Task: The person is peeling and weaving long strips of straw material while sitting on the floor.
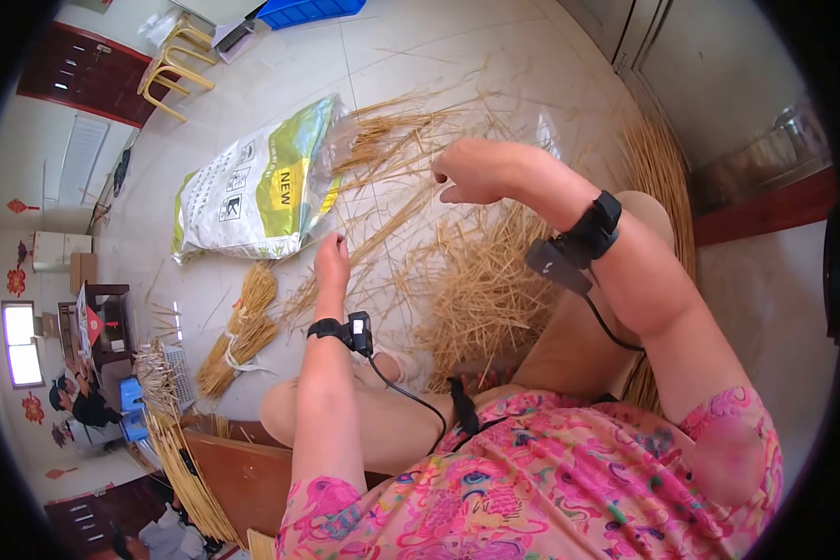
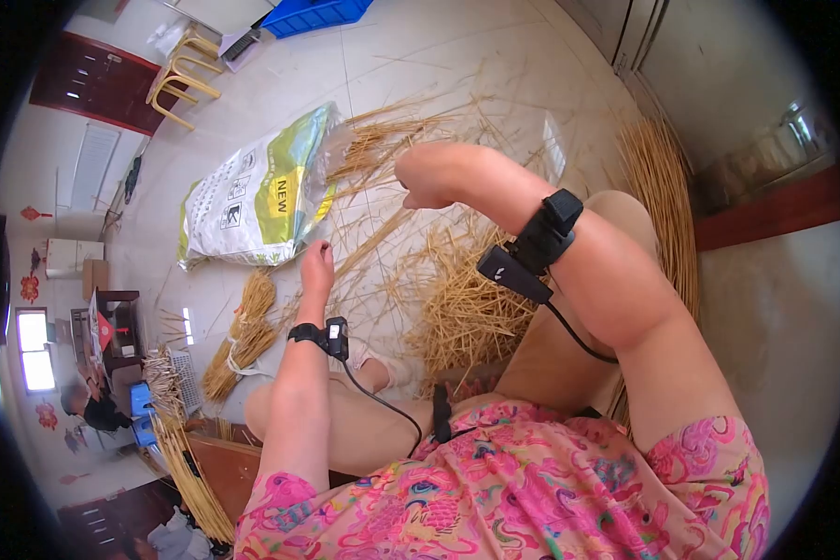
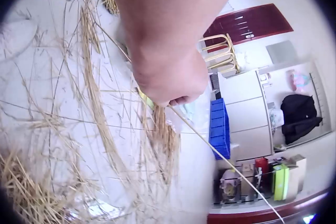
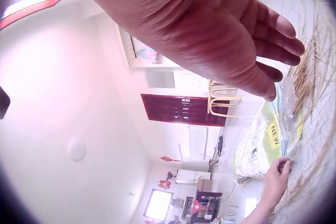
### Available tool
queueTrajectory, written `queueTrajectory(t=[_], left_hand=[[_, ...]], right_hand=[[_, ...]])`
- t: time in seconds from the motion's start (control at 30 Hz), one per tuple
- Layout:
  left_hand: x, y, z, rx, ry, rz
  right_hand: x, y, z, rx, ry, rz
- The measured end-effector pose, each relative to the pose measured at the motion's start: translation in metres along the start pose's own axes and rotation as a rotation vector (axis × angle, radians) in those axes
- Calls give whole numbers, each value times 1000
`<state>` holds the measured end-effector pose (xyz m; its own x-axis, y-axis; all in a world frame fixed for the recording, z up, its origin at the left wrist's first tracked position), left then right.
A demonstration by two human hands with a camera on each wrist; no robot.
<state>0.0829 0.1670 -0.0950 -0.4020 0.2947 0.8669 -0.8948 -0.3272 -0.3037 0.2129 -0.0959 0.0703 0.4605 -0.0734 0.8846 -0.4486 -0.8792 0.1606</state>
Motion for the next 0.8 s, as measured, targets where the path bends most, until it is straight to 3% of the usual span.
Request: queueTrajectory(t=[0.13, 0.37, 0.53, 0.63, 0.8], left_hand=[[41, -26, 46, -55, 132, 39], [150, -60, 135, -32, 640, 114], [249, -50, 157, -103, 841, 426], [262, -47, 133, -63, 1148, 424], [211, -50, 110, 192, 1429, 239]], right_hand=[[-1, 0, -4, -95, 41, -129], [8, -14, -43, 86, -278, 188], [-9, -23, -69, 136, -521, 204], [-18, -23, -87, 140, -612, 188], [-31, -26, -109, 196, -793, 210]])
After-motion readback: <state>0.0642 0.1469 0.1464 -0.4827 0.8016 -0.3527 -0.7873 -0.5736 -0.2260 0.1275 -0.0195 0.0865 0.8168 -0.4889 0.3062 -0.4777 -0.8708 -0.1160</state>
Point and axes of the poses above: each hand's wrist, its own y-axis away from the middle knuckle, its own x-axis out of the back of the hand, z = x × y, the point moved 8 cm from there along -y, towards the middle knuckle
